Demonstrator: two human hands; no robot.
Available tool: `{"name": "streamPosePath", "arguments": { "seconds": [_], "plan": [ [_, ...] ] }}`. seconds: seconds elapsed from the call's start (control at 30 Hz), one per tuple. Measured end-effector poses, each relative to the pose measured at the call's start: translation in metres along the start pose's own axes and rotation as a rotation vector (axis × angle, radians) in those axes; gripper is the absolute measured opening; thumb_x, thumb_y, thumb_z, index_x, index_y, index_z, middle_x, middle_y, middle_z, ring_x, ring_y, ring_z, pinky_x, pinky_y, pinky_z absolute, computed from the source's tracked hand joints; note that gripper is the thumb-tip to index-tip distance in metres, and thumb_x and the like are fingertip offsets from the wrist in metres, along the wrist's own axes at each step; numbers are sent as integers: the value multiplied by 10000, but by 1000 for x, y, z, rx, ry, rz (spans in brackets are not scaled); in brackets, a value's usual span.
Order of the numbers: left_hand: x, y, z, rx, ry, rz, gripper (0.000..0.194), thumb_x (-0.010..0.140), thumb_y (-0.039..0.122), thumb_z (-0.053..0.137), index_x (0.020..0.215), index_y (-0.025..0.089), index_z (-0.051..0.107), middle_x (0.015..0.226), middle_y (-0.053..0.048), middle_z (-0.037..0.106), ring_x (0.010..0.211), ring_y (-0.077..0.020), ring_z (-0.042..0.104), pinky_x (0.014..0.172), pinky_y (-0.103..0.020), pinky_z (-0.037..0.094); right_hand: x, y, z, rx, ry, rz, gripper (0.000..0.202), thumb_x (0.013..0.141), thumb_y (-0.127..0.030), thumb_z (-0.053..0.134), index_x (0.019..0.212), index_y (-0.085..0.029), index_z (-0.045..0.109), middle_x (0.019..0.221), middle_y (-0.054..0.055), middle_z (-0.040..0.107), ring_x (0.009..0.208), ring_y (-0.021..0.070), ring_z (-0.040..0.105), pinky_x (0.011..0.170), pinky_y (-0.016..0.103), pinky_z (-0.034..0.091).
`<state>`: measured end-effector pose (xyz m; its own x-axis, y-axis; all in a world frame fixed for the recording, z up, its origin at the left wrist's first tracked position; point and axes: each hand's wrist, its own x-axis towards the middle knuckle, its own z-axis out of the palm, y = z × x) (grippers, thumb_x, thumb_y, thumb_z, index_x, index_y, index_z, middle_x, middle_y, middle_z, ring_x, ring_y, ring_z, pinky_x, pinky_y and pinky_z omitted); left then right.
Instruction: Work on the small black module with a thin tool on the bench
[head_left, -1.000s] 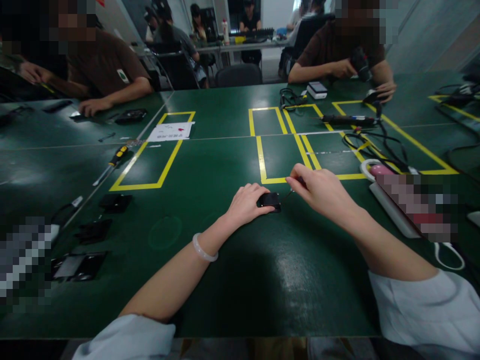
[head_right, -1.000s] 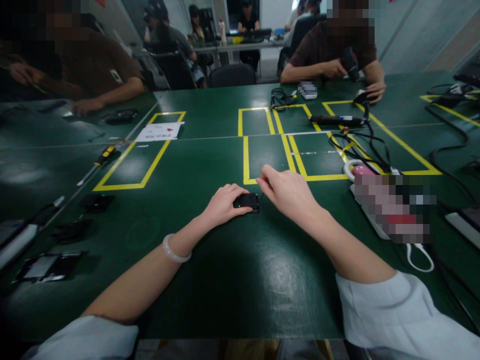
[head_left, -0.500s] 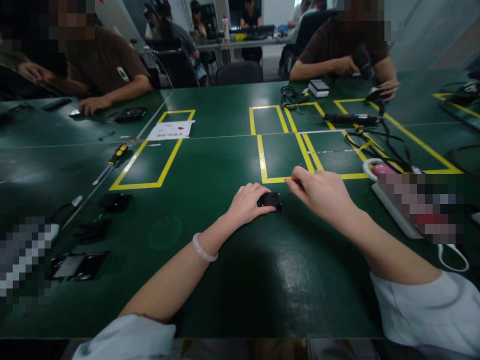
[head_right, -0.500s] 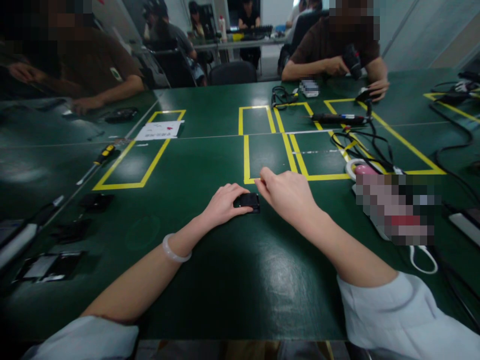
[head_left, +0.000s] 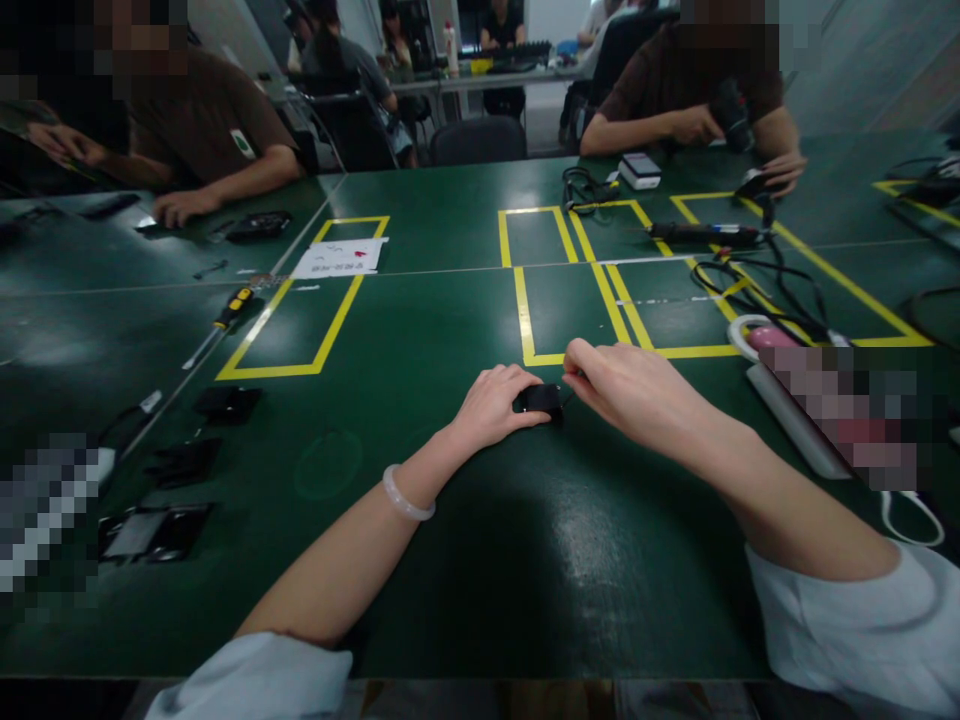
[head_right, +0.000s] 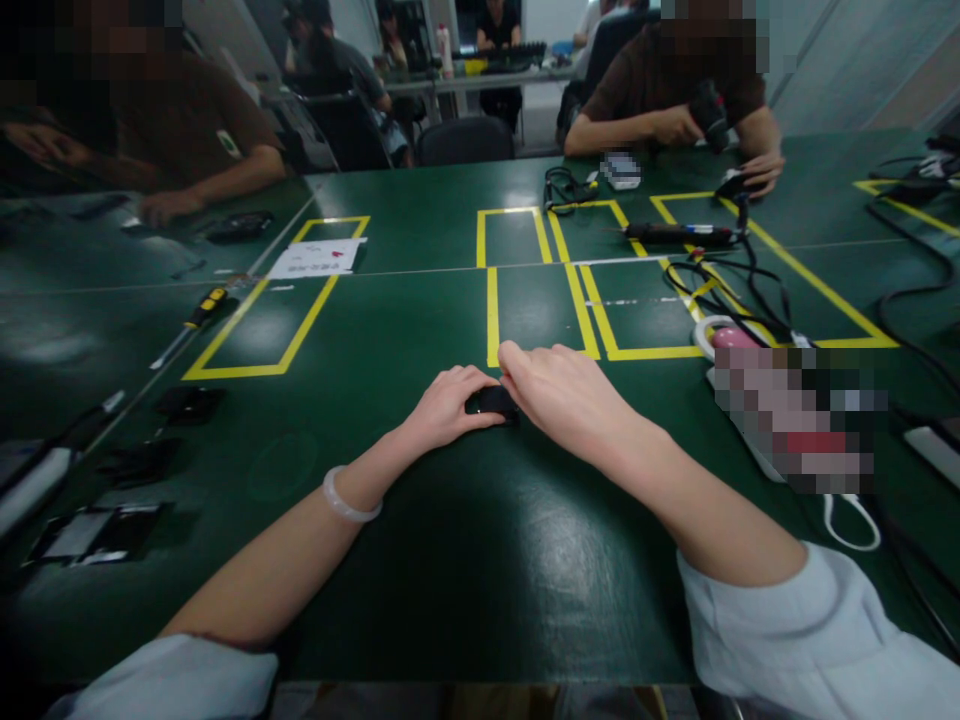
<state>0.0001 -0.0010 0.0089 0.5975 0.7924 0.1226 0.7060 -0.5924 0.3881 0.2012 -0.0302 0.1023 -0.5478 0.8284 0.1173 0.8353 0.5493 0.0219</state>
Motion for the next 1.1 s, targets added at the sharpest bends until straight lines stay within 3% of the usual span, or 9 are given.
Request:
{"name": "streamPosePath", "arguments": {
  "seconds": [0.1,0.23,0.3,0.43,0.57,0.7,0.93,1.1],
  "plan": [
    [1,-2,2,-5,13,8,433,840,548,606,1125,223,589,1066,-40,608,980,-222,532,834,-336,394,-1,1,-2,-4,1,-44,202,962,-306,366,981,-183,524,783,56,685,678,196,616,566,289,262],
    [2,-4,6,-8,21,-1,444,828,557,616,1120,222,594,1049,-40,610,963,-226,531,815,-336,397,2,-3,-2,-124,29,62,335,975,-417,335,877,-195,565,695,61,681,626,206,615,548,294,210],
    [3,-4,6,-18,20,2,432,831,551,615,1119,229,595,1056,-40,608,972,-228,529,822,-336,397,3,-4,-2,-142,15,80,326,980,-380,323,877,-195,571,680,61,678,618,211,621,542,293,198],
    [2,-5,5,-32,21,11,419,836,544,612,1117,235,597,1051,-39,604,967,-228,526,814,-334,400,3,-1,-4,-30,-3,40,232,963,-282,348,1069,-161,514,782,61,694,672,211,642,543,279,243],
    [2,-6,6,-40,35,23,416,830,539,624,1112,233,599,1047,-33,603,956,-221,527,823,-337,402,1,1,-6,27,-9,-13,170,953,-278,370,997,-178,499,822,46,680,714,202,643,554,273,272],
    [2,-7,8,-40,50,13,435,821,548,630,1114,228,598,1039,-38,606,936,-222,527,811,-339,405,2,0,-4,-49,-15,74,256,970,-394,343,961,-199,509,718,36,666,632,217,631,513,282,216],
    [2,-5,6,-53,44,19,405,833,522,629,1111,229,600,1052,-41,608,954,-225,528,814,-338,406,1,9,-4,118,-29,-5,153,951,-268,354,1020,-193,468,820,29,665,690,181,623,533,262,272],
    [2,-6,8,-54,51,15,420,825,530,634,1113,226,599,1044,-42,608,948,-224,529,822,-343,411,1,8,-7,76,-35,60,237,962,-400,361,975,-203,492,752,28,661,650,190,614,530,272,241]
  ]
}}
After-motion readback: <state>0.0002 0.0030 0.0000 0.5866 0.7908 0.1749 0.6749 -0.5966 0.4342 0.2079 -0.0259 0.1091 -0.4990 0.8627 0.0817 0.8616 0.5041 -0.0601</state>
